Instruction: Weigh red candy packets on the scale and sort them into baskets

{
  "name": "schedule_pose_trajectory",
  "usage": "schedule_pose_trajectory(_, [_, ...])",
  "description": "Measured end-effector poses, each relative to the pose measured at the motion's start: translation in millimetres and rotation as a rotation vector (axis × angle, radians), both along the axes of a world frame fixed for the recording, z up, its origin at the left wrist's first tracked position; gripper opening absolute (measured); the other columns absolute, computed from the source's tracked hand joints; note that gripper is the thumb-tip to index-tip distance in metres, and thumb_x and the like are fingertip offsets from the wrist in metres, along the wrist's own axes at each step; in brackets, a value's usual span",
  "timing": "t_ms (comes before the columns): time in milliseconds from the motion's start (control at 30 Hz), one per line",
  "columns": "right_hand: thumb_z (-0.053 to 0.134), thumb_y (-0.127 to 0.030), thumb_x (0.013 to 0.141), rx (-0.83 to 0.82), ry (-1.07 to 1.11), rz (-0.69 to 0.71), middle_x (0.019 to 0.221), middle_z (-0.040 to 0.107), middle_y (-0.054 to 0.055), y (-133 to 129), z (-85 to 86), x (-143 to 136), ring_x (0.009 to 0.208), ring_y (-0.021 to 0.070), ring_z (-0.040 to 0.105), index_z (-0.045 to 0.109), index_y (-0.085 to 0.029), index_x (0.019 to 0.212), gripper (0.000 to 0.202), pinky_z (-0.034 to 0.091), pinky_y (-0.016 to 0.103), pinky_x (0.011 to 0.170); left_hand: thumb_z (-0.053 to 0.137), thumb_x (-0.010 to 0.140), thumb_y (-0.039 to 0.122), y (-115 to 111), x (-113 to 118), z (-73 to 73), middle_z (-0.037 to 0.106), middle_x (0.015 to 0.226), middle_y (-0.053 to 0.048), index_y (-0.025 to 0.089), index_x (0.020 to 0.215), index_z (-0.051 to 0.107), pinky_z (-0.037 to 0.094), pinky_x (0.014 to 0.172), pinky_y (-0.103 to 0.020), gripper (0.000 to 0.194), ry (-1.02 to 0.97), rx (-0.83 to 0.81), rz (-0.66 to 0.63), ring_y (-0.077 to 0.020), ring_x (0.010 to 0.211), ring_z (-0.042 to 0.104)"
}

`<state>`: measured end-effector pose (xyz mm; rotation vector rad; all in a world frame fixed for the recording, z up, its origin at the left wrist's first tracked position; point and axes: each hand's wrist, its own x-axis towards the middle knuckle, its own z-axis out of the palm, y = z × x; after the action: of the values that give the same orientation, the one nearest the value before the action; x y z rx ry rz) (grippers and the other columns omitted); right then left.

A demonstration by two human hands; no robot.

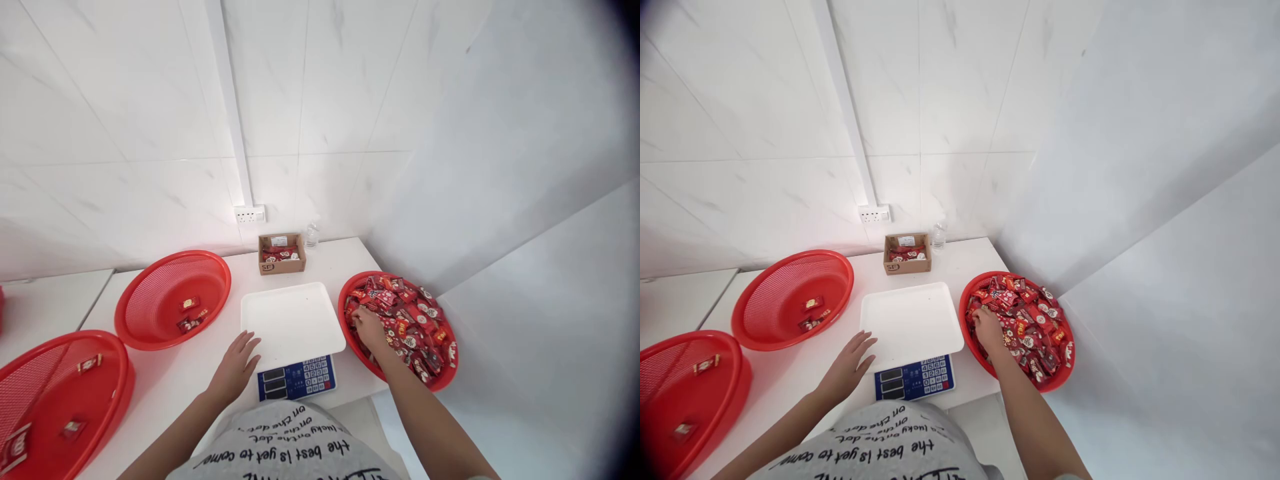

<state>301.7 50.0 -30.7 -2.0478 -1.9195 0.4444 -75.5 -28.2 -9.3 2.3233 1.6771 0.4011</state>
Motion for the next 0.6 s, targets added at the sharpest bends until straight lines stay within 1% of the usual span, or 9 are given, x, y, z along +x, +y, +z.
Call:
schedule_pose_trajectory(133, [0.041, -0.027, 0.080, 0.230, 0.229, -0.137, 0.093, 0.063, 0.009, 2, 19.0, 1, 0.091, 0.0204, 0.054, 0.062, -0.016, 0.085, 0.024, 0.039, 0.034, 0.087, 0.039, 0.089, 0.033, 3, -3, -1.6, 0.053, 0.128, -0.008, 0.021, 0.116, 0.055, 0.040, 0.101, -0.044, 0.035, -0.026, -0.024, -0.024, -0.0236, 0.126, 0.041])
schedule_pose_trajectory(200, [0.044, -0.033, 0.079, 0.263, 0.394, -0.217, 0.094, 0.063, 0.009, 2, 27.3, -10, 0.091, 0.0210, 0.055, 0.061, -0.017, 0.087, 0.025, 0.041, 0.035, 0.085, 0.039, 0.089, 0.032, 5, 1, -1.6, 0.053, 0.128, -0.007, 0.021, 0.116, 0.055, 0.040, 0.101, -0.044, 0.034, -0.047, -0.031, -0.045, -0.0230, 0.126, 0.041])
schedule_pose_trajectory(267, [0.049, -0.039, 0.076, 0.213, 0.614, -0.305, 0.092, 0.064, 0.008, 1, 30.3, -30, 0.087, 0.0211, 0.057, 0.061, -0.018, 0.089, 0.027, 0.044, 0.036, 0.080, 0.039, 0.088, 0.032, 8, 7, -1.5, 0.053, 0.129, -0.007, 0.022, 0.117, 0.054, 0.039, 0.102, -0.042, 0.034, -0.065, -0.037, -0.073, -0.0221, 0.126, 0.040])
schedule_pose_trajectory(300, [0.051, -0.041, 0.074, 0.176, 0.742, -0.352, 0.089, 0.065, 0.007, 2, 29.3, -44, 0.083, 0.0206, 0.058, 0.061, -0.017, 0.088, 0.029, 0.046, 0.035, 0.076, 0.040, 0.088, 0.031, 9, 10, -1.6, 0.053, 0.129, -0.006, 0.022, 0.117, 0.054, 0.039, 0.103, -0.042, 0.034, -0.070, -0.042, -0.090, -0.0219, 0.127, 0.040])
schedule_pose_trajectory(333, [0.054, -0.042, 0.070, 0.119, 0.888, -0.370, 0.086, 0.064, 0.007, 2, 26.8, -58, 0.078, 0.0196, 0.059, 0.060, -0.017, 0.088, 0.031, 0.047, 0.034, 0.072, 0.040, 0.088, 0.031, 11, 14, -1.9, 0.052, 0.130, -0.006, 0.022, 0.118, 0.053, 0.038, 0.103, -0.041, 0.034, -0.071, -0.048, -0.107, -0.0219, 0.127, 0.039])
schedule_pose_trajectory(400, [0.059, -0.044, 0.065, -0.003, 1.151, -0.374, 0.079, 0.063, 0.005, 3, 18.8, -87, 0.069, 0.0172, 0.059, 0.059, -0.017, 0.088, 0.035, 0.048, 0.032, 0.065, 0.041, 0.088, 0.030, 15, 20, -3.2, 0.051, 0.131, -0.006, 0.022, 0.120, 0.053, 0.038, 0.103, -0.042, 0.035, -0.063, -0.063, -0.145, -0.0223, 0.128, 0.038])
schedule_pose_trajectory(433, [0.061, -0.044, 0.063, -0.042, 1.245, -0.356, 0.078, 0.063, 0.004, 3, 14.2, -100, 0.066, 0.0160, 0.058, 0.059, -0.017, 0.088, 0.037, 0.048, 0.032, 0.063, 0.042, 0.087, 0.029, 17, 23, -4.1, 0.050, 0.132, -0.006, 0.022, 0.120, 0.052, 0.037, 0.103, -0.042, 0.035, -0.057, -0.070, -0.168, -0.0225, 0.128, 0.037])
schedule_pose_trajectory(500, [0.064, -0.041, 0.060, -0.065, 1.337, -0.356, 0.077, 0.063, 0.002, 3, 5.6, -117, 0.064, 0.0140, 0.058, 0.059, -0.017, 0.091, 0.039, 0.048, 0.030, 0.062, 0.043, 0.087, 0.029, 20, 28, -6.1, 0.047, 0.135, -0.007, 0.023, 0.123, 0.050, 0.036, 0.104, -0.043, 0.037, -0.039, -0.086, -0.218, -0.0231, 0.129, 0.035])
schedule_pose_trajectory(600, [0.062, -0.037, 0.062, -0.057, 1.318, -0.385, 0.081, 0.064, 0.003, -1, -2.1, -123, 0.066, 0.0131, 0.058, 0.060, -0.017, 0.093, 0.036, 0.048, 0.028, 0.062, 0.044, 0.086, 0.028, 26, 36, -8.7, 0.043, 0.138, -0.008, 0.023, 0.126, 0.047, 0.033, 0.105, -0.045, 0.040, 0.001, -0.119, -0.261, -0.0242, 0.131, 0.032])
